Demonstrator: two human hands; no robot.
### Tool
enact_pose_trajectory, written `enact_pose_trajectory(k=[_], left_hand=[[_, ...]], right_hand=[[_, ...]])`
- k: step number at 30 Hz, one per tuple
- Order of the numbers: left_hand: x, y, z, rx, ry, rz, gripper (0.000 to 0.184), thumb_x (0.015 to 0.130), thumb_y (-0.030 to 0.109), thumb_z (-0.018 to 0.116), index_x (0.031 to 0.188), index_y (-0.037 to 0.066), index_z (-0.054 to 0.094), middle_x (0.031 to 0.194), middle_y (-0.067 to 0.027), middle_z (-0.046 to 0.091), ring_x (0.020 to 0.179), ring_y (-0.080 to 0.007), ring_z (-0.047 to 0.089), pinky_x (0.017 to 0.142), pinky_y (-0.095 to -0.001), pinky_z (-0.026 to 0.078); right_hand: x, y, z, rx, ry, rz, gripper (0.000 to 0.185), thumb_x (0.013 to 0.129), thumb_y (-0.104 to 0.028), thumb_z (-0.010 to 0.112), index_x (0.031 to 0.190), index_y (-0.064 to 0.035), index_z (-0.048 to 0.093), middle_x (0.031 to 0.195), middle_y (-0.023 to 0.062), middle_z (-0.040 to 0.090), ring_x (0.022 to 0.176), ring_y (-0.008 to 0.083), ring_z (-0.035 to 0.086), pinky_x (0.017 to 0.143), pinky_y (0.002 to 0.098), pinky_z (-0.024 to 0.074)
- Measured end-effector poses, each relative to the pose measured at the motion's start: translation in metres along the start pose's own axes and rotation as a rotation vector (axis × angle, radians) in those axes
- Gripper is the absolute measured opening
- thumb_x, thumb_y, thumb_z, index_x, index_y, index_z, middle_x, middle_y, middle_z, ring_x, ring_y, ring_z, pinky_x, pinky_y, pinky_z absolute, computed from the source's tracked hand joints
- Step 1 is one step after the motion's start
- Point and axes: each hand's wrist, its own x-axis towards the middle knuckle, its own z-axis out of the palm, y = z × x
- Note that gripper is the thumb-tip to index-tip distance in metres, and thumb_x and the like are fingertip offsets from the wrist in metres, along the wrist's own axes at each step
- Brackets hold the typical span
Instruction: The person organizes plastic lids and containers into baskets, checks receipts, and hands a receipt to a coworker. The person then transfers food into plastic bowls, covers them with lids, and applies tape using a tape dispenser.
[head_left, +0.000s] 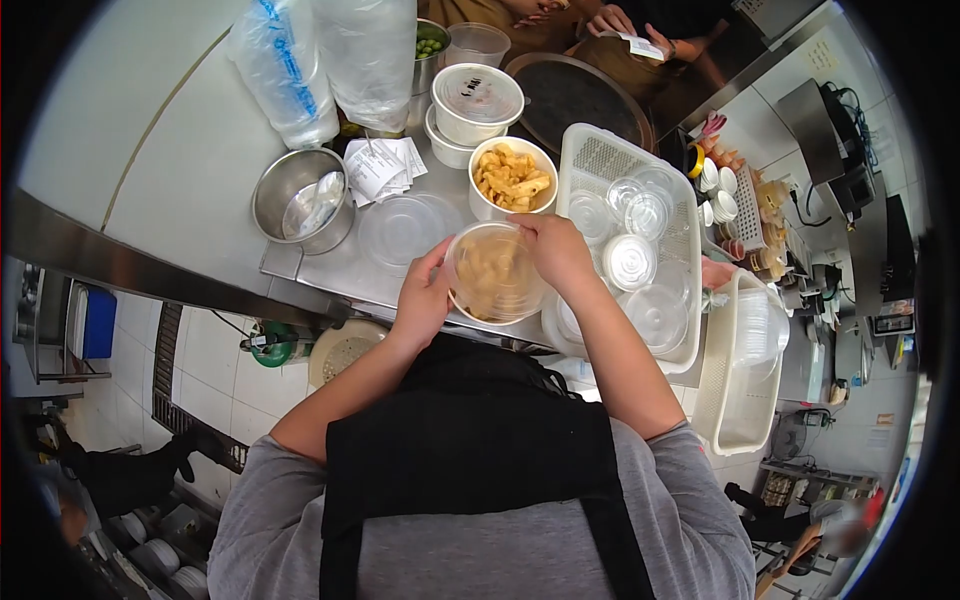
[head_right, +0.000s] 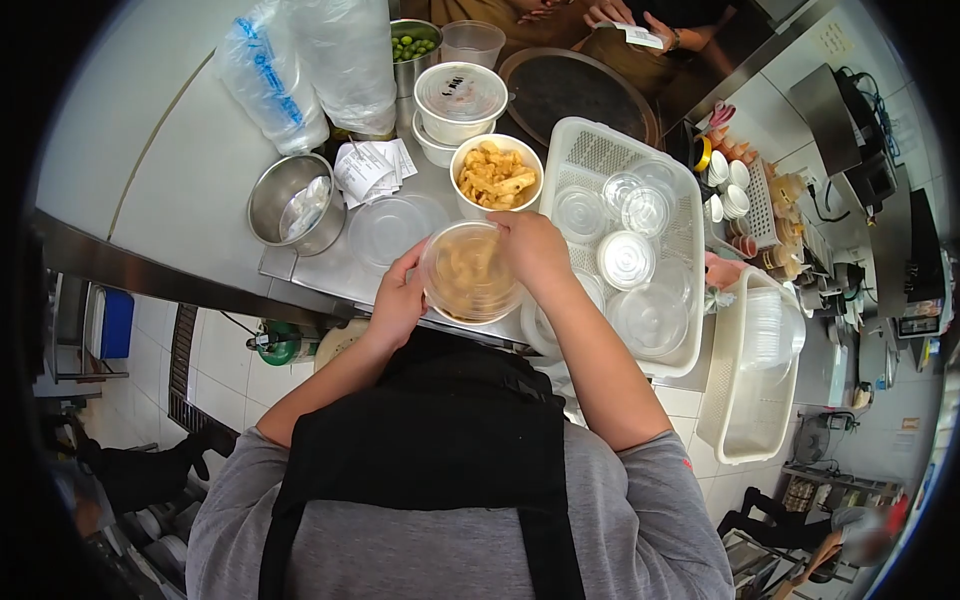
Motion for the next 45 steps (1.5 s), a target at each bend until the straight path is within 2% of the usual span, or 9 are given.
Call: enact_pose_trajectory(k=[7,14,22,26,31,36,38,40,45], left_hand=[[0.012,-0.021,-0.011,0.417,0.065,0.53,0.038,0.095,0.01,0.055,0.132,0.009,0.057,0.113,-0.0155,0.055,0.104,-0.0269,0.057,0.091,-0.0327,0.046],[0.006,-0.006,-0.012,0.499,0.109,0.604,0.041,0.093,0.005,0.056,0.134,0.01,0.055,0.113,-0.015,0.06,0.103,-0.0255,0.06,0.088,-0.033,0.049],[0.008,0.026,-0.016,0.465,0.058,0.342,0.045,0.093,0.011,0.06,0.137,0.013,0.052,0.104,-0.0119,0.069,0.083,-0.0166,0.065,0.073,-0.0278,0.051],[0.034,-0.005,-0.036,0.633,0.025,0.813,0.046,0.092,0.013,0.061,0.137,0.014,0.052,0.105,-0.0097,0.069,0.07,-0.0148,0.063,0.065,-0.0271,0.05],[0.009,0.03,-0.021,0.45,0.106,0.451,0.054,0.088,0.008,0.067,0.139,0.011,0.051,0.104,-0.0096,0.068,0.065,-0.0084,0.059,0.06,-0.0228,0.047],[0.035,-0.007,-0.051,0.185,0.202,0.476,0.055,0.088,0.006,0.067,0.14,0.008,0.049,0.104,-0.0094,0.067,0.059,-0.0053,0.053,0.057,-0.0213,0.046],[0.057,-0.04,-0.089,0.608,0.16,0.312,0.055,0.089,0.007,0.066,0.14,0.007,0.048,0.102,-0.0104,0.067,0.061,-0.0074,0.056,0.06,-0.0223,0.049],[0.047,-0.048,-0.092,0.452,0.178,0.253,0.06,0.088,0.003,0.065,0.143,0.008,0.042,0.108,-0.0124,0.065,0.067,-0.0103,0.059,0.063,-0.0239,0.05],[-0.019,-0.023,-0.047,0.183,0.305,0.475,0.086,0.083,-0.014,0.054,0.154,0.011,0.012,0.14,-0.0183,0.043,0.091,-0.0172,0.063,0.081,-0.0285,0.053]], right_hand=[[-0.008,-0.013,-0.002,-0.115,-0.063,-0.024,0.022,0.089,-0.02,0.058,0.105,-0.0135,0.073,0.102,0.0154,0.068,0.094,0.033,0.065,0.082,0.0416,0.0521],[-0.009,-0.008,0.013,-0.305,-0.029,-0.142,0.017,0.087,-0.018,0.058,0.092,-0.0107,0.072,0.092,0.0128,0.065,0.087,0.033,0.065,0.076,0.0445,0.0521],[-0.006,-0.004,0.013,-0.437,-0.067,-0.259,0.013,0.079,-0.008,0.055,0.079,-0.0014,0.067,0.086,0.0184,0.064,0.084,0.0351,0.065,0.074,0.0471,0.0518],[-0.008,-0.003,0.016,-0.329,-0.123,-0.229,0.015,0.077,-0.007,0.055,0.08,-0.0008,0.068,0.088,0.0214,0.066,0.084,0.0382,0.065,0.073,0.0471,0.0524],[-0.017,0.004,0.021,-0.309,-0.134,-0.227,0.015,0.078,-0.006,0.054,0.082,0.0001,0.068,0.086,0.0232,0.067,0.084,0.0392,0.066,0.077,0.0487,0.0521],[-0.021,0.004,0.018,-0.11,-0.188,-0.155,0.024,0.082,-0.008,0.055,0.102,0.0012,0.066,0.091,0.0246,0.067,0.09,0.0399,0.065,0.08,0.0473,0.0518],[-0.025,0.005,0.017,-0.108,-0.168,-0.183,0.032,0.084,-0.009,0.055,0.114,0.0002,0.063,0.093,0.0248,0.067,0.091,0.04,0.065,0.081,0.0471,0.0514],[-0.025,0.003,0.017,-0.105,-0.204,-0.126,0.04,0.085,-0.008,0.054,0.124,-0.0009,0.057,0.093,0.0252,0.067,0.091,0.0409,0.065,0.081,0.0476,0.0513],[-0.042,-0.01,0.002,-0.086,-0.264,-0.058,0.076,0.085,0.003,0.042,0.154,-0.0072,0.012,0.071,0.0262,0.063,0.056,0.0335,0.064,0.053,0.0437,0.053]])
